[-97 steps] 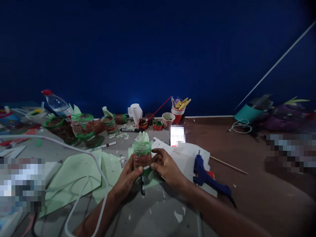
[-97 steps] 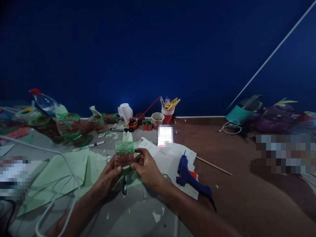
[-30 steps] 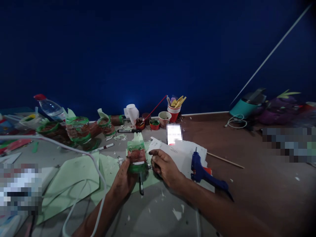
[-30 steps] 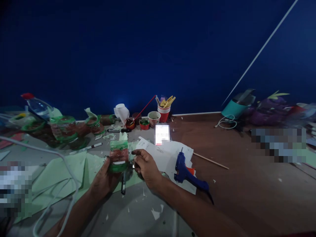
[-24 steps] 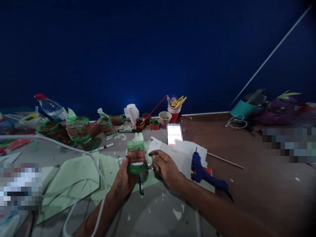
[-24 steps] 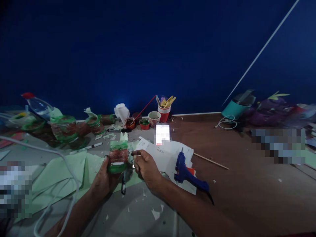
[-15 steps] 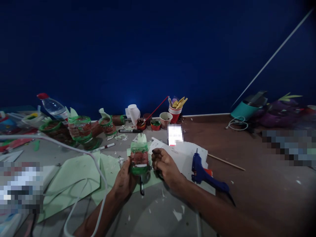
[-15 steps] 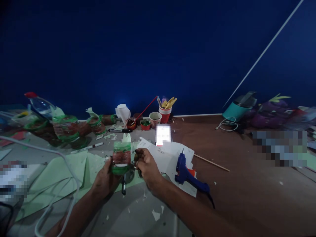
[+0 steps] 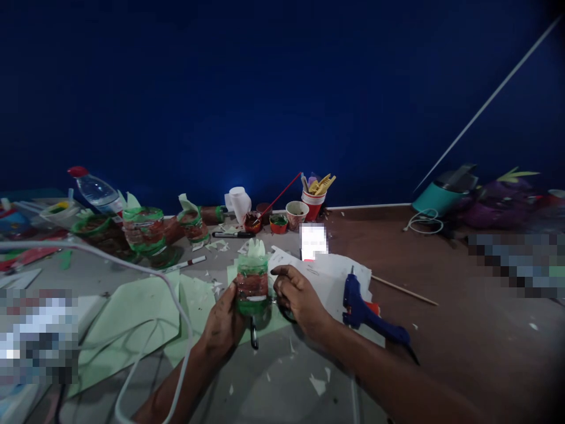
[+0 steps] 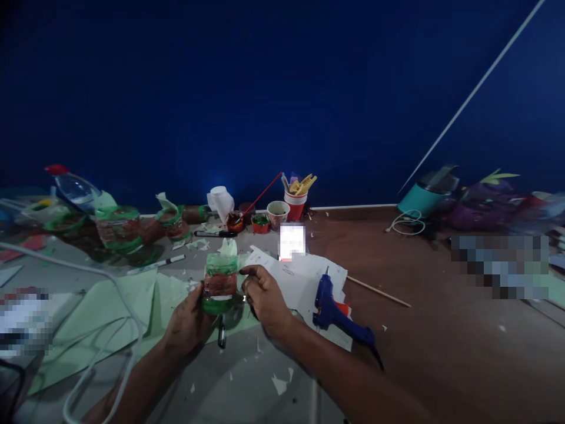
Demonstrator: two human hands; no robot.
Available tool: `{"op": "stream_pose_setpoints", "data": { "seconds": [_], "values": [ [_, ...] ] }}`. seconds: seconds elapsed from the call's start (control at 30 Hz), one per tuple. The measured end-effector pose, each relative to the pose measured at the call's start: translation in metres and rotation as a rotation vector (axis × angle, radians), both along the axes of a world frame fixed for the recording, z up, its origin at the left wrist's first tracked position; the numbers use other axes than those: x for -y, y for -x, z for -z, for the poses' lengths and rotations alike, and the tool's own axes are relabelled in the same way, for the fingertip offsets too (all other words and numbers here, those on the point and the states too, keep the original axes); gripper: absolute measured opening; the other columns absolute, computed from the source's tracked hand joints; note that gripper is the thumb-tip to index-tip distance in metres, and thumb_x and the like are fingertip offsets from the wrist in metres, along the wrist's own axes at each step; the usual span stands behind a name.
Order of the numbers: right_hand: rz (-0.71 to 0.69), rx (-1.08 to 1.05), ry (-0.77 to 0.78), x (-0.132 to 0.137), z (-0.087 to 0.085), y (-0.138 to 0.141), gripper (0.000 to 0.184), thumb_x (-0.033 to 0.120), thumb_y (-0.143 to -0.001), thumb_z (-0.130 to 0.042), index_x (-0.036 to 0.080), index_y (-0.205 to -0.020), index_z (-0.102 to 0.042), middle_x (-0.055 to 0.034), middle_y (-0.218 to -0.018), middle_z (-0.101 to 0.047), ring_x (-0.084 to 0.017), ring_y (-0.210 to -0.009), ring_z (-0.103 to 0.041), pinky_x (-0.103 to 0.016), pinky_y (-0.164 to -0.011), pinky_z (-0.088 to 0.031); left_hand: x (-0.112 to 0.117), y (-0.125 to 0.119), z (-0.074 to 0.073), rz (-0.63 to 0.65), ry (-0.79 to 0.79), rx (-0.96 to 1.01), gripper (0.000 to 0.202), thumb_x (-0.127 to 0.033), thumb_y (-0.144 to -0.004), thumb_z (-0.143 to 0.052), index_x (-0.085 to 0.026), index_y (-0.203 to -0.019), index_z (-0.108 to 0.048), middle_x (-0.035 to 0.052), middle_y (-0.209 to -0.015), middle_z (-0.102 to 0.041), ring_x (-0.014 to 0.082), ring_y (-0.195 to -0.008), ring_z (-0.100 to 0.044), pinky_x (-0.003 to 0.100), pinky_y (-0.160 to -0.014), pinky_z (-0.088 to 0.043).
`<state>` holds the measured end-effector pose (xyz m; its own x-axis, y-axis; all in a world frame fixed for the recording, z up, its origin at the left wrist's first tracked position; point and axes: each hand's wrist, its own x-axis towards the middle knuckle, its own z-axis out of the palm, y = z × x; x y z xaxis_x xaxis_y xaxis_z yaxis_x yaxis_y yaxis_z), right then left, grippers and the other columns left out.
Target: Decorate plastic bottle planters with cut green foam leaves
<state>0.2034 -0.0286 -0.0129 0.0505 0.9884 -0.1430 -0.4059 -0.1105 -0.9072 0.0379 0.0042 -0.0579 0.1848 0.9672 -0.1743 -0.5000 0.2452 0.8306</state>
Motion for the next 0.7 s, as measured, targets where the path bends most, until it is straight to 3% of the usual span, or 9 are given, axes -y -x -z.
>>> {"op": "stream_pose_setpoints", "data": {
  "seconds": [0.13,0.3,0.47,0.57,0.7],
  "values": [
    [-0.003,-0.003,0.019,0.001,-0.001,-0.002,0.018,0.034,-0.075,-0.059,0.02,-0.084,-0.052,0.011,-0.048,-0.034,-0.006,-0.042,-0.028,-0.02,-0.042,-0.02,0.002,-0.001,-0.004,-0.001,-0.028,-0.037,0.027,-0.033,-0.078,-0.061,-0.014,-0.096,-0.068,0.0109,-0.096,-0.072,0.0294,-0.108,-0.059,0.041,-0.095,-0.048],
    [0.03,0.037,-0.037,0.001,0.001,-0.003,0.02,0.036,-0.075,-0.06,0.019,-0.086,-0.054,0.0077,-0.057,-0.044,-0.006,-0.043,-0.035,-0.021,-0.044,-0.026,0.008,0.006,-0.014,-0.024,-0.084,-0.106,0.016,-0.024,-0.071,-0.069,-0.019,-0.086,-0.07,0.0071,-0.098,-0.072,0.0269,-0.119,-0.052,0.033,-0.102,-0.042],
    [0.001,0.101,-0.107,0.002,0.004,-0.003,0.022,0.035,-0.078,-0.059,0.021,-0.093,-0.054,0.0069,-0.06,-0.044,-0.008,-0.048,-0.04,-0.022,-0.046,-0.03,0.01,-0.002,-0.021,0.04,-0.11,-0.149,0.028,-0.039,-0.082,-0.058,-0.016,-0.095,-0.069,0.0072,-0.104,-0.071,0.0253,-0.113,-0.056,0.036,-0.103,-0.038],
    [-0.023,0.1,-0.13,0.001,0.007,-0.002,0.022,0.034,-0.079,-0.059,0.021,-0.096,-0.053,0.0066,-0.063,-0.045,-0.008,-0.048,-0.04,-0.022,-0.045,-0.031,0.01,-0.005,-0.025,0.064,-0.158,-0.221,0.037,-0.045,-0.086,-0.052,-0.015,-0.102,-0.068,0.0081,-0.111,-0.068,0.0234,-0.115,-0.054,0.032,-0.105,-0.035],
    [-0.03,0.082,-0.133,0.001,0.007,-0.001,0.026,0.034,-0.077,-0.06,0.021,-0.098,-0.05,0.0065,-0.065,-0.047,-0.008,-0.048,-0.04,-0.022,-0.045,-0.031,0.011,-0.006,-0.033,0.029,-0.213,-0.239,0.026,-0.039,-0.082,-0.059,-0.018,-0.093,-0.07,0.0064,-0.108,-0.069,0.0232,-0.116,-0.053,0.029,-0.102,-0.037]
  ]
}}
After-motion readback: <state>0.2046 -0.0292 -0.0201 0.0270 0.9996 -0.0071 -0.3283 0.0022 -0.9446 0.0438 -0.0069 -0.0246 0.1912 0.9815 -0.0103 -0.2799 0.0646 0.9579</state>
